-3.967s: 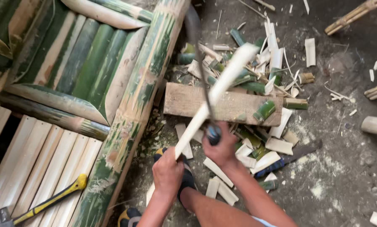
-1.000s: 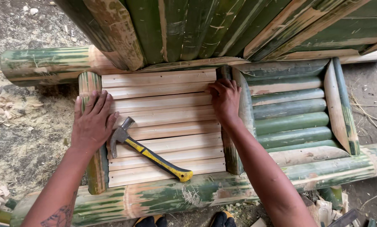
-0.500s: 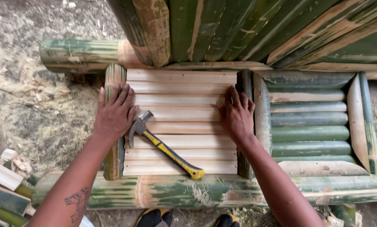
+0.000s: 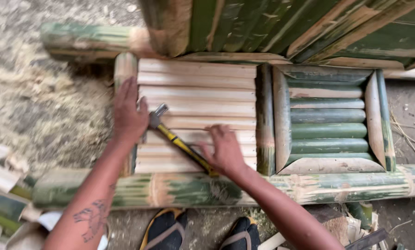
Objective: The person assembles a bamboo chair by placing split bamboo slats into a frame and securing them with nails. They use a hammer to drive nails and a saw to trim the slats to fit the structure.
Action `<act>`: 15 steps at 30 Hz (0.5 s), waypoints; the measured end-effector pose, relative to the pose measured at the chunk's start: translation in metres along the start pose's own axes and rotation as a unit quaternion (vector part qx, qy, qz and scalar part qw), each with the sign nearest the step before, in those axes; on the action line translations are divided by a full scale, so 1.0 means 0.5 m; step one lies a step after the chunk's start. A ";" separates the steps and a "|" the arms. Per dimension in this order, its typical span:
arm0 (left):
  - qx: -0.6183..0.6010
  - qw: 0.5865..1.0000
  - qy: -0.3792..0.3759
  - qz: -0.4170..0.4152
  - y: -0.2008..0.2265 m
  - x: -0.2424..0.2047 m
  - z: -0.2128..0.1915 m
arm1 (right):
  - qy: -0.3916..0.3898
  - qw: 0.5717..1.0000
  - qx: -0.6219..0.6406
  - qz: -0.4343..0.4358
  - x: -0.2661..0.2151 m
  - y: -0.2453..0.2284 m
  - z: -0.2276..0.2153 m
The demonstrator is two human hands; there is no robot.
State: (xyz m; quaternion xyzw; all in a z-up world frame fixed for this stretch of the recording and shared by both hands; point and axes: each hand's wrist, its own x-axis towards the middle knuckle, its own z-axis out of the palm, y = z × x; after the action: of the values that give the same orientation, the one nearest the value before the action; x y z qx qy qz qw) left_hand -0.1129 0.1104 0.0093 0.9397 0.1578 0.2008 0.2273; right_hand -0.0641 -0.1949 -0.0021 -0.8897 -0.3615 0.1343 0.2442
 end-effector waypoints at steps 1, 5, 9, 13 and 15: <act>-0.029 0.999 0.017 -0.013 0.018 -0.037 -0.005 | -0.040 0.999 0.007 -0.012 -0.016 -0.034 0.019; -0.136 0.987 0.087 -0.024 0.110 -0.195 -0.048 | -0.010 0.996 0.035 -0.076 -0.043 -0.124 0.040; -0.180 0.959 0.196 -0.098 0.143 -0.366 -0.167 | -0.047 0.998 -0.025 -0.030 -0.020 -0.230 0.005; -0.145 0.908 0.327 -0.216 0.081 -0.531 -0.267 | -0.262 0.962 0.080 0.018 -0.070 -0.398 -0.044; -0.114 0.883 0.340 -0.303 -0.002 -0.621 -0.294 | -0.346 0.913 0.217 0.015 -0.098 -0.481 -0.039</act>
State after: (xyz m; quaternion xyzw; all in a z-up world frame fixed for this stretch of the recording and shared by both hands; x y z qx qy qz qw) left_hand -0.4489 0.0442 0.0338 0.6873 0.4788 0.4461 0.3153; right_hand -0.2294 -0.0875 0.1454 -0.7182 -0.3720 0.5122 0.2888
